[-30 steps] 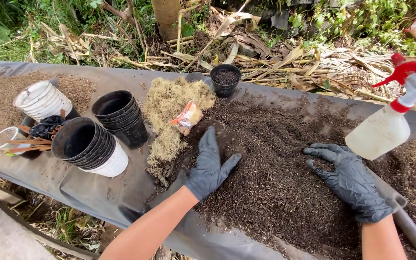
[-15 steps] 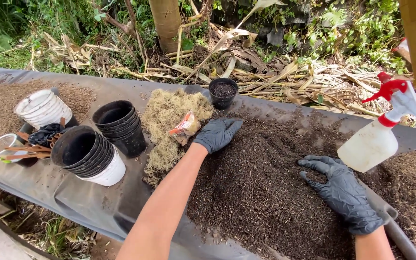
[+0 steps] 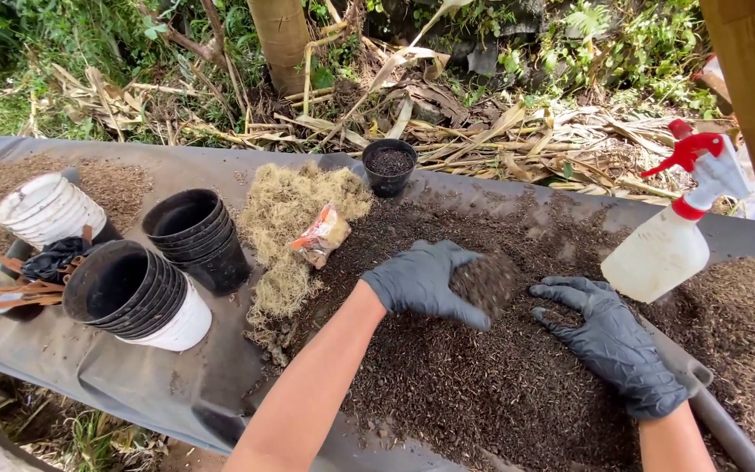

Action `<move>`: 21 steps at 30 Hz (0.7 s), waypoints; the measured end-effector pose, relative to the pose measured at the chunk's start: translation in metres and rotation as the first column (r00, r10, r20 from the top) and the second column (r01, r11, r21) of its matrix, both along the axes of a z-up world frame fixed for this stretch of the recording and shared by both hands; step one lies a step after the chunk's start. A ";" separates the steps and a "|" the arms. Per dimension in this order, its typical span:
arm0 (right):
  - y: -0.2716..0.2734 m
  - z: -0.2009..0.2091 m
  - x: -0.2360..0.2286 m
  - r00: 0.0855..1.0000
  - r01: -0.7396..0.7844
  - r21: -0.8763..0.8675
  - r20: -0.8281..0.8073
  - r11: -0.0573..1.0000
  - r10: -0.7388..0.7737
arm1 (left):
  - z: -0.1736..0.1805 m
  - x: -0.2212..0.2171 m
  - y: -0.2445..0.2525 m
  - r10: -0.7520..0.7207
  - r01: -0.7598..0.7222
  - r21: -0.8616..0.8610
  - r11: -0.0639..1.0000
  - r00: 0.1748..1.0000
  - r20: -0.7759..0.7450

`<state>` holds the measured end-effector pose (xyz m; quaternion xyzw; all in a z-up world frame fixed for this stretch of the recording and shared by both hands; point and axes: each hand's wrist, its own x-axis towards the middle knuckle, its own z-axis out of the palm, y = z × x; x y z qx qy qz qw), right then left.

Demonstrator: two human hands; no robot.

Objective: Mixing and sifting potting soil on a workbench using hands and a hand trowel.

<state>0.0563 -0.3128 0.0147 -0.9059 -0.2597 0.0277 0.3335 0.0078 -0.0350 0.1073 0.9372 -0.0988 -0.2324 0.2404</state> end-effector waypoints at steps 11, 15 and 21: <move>-0.003 0.003 0.000 1.000 -0.018 -0.056 0.005 0.998 0.018 | -0.046 0.026 0.015 -0.129 0.130 0.006 0.991 0.970 0.205; -0.003 -0.003 0.003 0.986 -0.083 -0.038 0.145 0.996 0.088 | -0.011 0.011 0.023 -0.103 0.093 0.058 0.994 0.970 0.222; -0.004 0.001 0.001 0.990 -0.080 -0.038 0.111 0.996 0.084 | 0.002 0.006 0.040 -0.079 0.103 -0.096 0.990 0.971 0.227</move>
